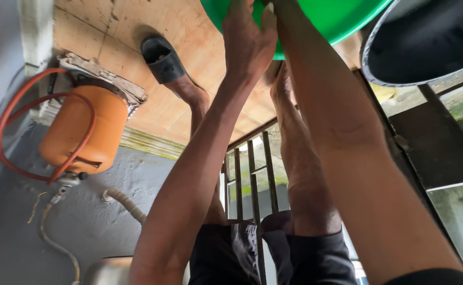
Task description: The person repeatedly wipes a metal window frame with a patterned cloth, dipping the cloth into a green bucket of water to rinse it between wipes. The person stands on a tiled floor and reaches upward to clean the frame.
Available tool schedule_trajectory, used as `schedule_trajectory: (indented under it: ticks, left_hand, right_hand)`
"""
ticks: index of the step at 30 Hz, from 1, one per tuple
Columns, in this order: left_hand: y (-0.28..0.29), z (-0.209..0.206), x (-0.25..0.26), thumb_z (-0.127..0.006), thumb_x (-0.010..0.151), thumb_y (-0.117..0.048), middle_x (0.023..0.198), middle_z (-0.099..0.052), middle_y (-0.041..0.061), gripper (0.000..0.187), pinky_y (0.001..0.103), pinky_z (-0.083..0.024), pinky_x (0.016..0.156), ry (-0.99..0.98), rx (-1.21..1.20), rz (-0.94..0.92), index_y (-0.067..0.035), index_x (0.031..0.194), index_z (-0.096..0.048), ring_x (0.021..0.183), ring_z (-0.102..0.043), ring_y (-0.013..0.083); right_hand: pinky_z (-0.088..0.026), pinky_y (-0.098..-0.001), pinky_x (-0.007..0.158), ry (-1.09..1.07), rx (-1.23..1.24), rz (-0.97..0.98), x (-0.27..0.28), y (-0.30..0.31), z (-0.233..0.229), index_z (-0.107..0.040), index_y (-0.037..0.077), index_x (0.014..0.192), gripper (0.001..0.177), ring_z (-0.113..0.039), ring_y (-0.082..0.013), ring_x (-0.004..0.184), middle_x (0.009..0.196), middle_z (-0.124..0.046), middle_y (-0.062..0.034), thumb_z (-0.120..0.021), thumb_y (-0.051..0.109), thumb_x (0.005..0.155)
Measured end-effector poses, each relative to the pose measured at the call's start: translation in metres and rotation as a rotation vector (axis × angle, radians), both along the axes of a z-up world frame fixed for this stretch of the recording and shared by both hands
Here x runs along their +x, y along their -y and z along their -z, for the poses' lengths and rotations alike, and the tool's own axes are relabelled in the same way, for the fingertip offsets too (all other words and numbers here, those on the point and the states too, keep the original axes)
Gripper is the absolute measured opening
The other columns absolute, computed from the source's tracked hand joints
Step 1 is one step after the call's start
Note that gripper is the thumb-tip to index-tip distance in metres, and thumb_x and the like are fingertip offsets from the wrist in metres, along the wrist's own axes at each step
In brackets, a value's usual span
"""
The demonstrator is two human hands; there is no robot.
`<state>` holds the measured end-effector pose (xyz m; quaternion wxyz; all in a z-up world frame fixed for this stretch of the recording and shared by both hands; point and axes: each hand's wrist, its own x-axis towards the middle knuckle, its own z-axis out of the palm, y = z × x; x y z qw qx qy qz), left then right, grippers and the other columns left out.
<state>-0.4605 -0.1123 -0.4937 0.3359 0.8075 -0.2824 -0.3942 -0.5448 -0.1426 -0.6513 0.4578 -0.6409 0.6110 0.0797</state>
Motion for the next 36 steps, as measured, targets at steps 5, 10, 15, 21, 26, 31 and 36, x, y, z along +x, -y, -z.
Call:
schedule_trajectory:
  ticks: [5, 10, 15, 21, 26, 31, 36]
  left_hand:
    - [0.013, -0.044, 0.02, -0.068, 0.096, -0.008, 0.123, -0.07, 0.023, 0.035, 0.042, -0.055, 0.105, -0.047, -0.033, -0.008, 0.002, 0.128, -0.06, 0.118, -0.069, 0.0352]
    - [0.014, -0.073, 0.031, -0.068, 0.095, -0.011, 0.121, -0.071, 0.023, 0.035, 0.042, -0.057, 0.099, -0.055, 0.06, 0.027, 0.002, 0.126, -0.061, 0.113, -0.071, 0.0337]
    - [0.021, -0.07, 0.028, -0.069, 0.093, -0.012, 0.116, -0.072, 0.022, 0.035, 0.042, -0.058, 0.091, -0.115, 0.121, 0.014, 0.002, 0.124, -0.062, 0.105, -0.072, 0.0325]
    - [0.008, -0.038, 0.014, -0.069, 0.096, -0.011, 0.117, -0.074, 0.017, 0.029, 0.039, -0.059, 0.098, -0.104, 0.013, -0.018, -0.001, 0.122, -0.063, 0.111, -0.074, 0.0292]
    - [-0.004, -0.034, 0.007, -0.068, 0.094, -0.01, 0.123, -0.072, 0.018, 0.035, 0.039, -0.057, 0.101, -0.088, 0.023, -0.002, -0.001, 0.127, -0.06, 0.116, -0.071, 0.0304]
    - [0.009, -0.049, 0.019, -0.069, 0.097, -0.018, 0.128, -0.065, 0.023, 0.045, 0.044, -0.053, 0.099, -0.058, 0.022, -0.103, 0.003, 0.134, -0.054, 0.115, -0.067, 0.0365]
    - [0.024, -0.087, 0.018, -0.056, 0.101, -0.026, 0.112, -0.073, 0.02, 0.04, 0.044, -0.056, 0.093, -0.195, 0.192, -0.122, -0.005, 0.134, -0.062, 0.106, -0.074, 0.0374]
  right_hand:
    - [-0.053, -0.0478, 0.053, 0.118, -0.231, -0.24, -0.003, 0.043, -0.055, -0.075, 0.011, 0.101, 0.016, -0.068, -0.0366, 0.066, 0.091, -0.073, -0.0146, -0.075, 0.024, 0.091]
    - [-0.055, -0.0466, 0.069, 0.03, 0.079, -0.103, -0.014, 0.061, -0.097, -0.073, 0.007, 0.093, 0.026, -0.072, -0.0364, 0.074, 0.085, -0.072, -0.0171, -0.071, 0.033, 0.089]
    - [-0.059, -0.0481, 0.072, 0.189, -0.236, -0.105, -0.033, 0.079, -0.055, -0.067, 0.006, 0.112, 0.038, -0.073, -0.0393, 0.081, 0.091, -0.073, -0.02, -0.075, 0.022, 0.079]
    - [-0.056, -0.0463, 0.07, -0.056, -0.369, 0.028, -0.019, 0.042, 0.014, -0.057, -0.01, 0.124, 0.065, -0.067, -0.0372, 0.079, 0.095, -0.068, -0.0264, -0.085, 0.026, 0.078]
    - [-0.053, -0.0378, 0.071, 0.266, -0.023, 0.089, -0.002, 0.026, -0.036, -0.068, -0.003, 0.114, 0.044, -0.064, -0.0235, 0.08, 0.093, -0.07, -0.0135, -0.08, 0.031, 0.087]
    - [-0.051, -0.0299, 0.07, 0.529, 0.37, 0.544, 0.021, 0.062, -0.133, -0.076, 0.003, 0.098, 0.034, -0.061, -0.0125, 0.077, 0.085, -0.071, -0.0022, -0.073, 0.037, 0.093]
    - [-0.048, -0.0319, 0.07, 0.608, 0.554, 0.819, 0.028, 0.06, -0.225, -0.067, 0.002, 0.096, 0.026, -0.058, -0.0139, 0.077, 0.086, -0.064, -0.004, -0.076, 0.027, 0.098]
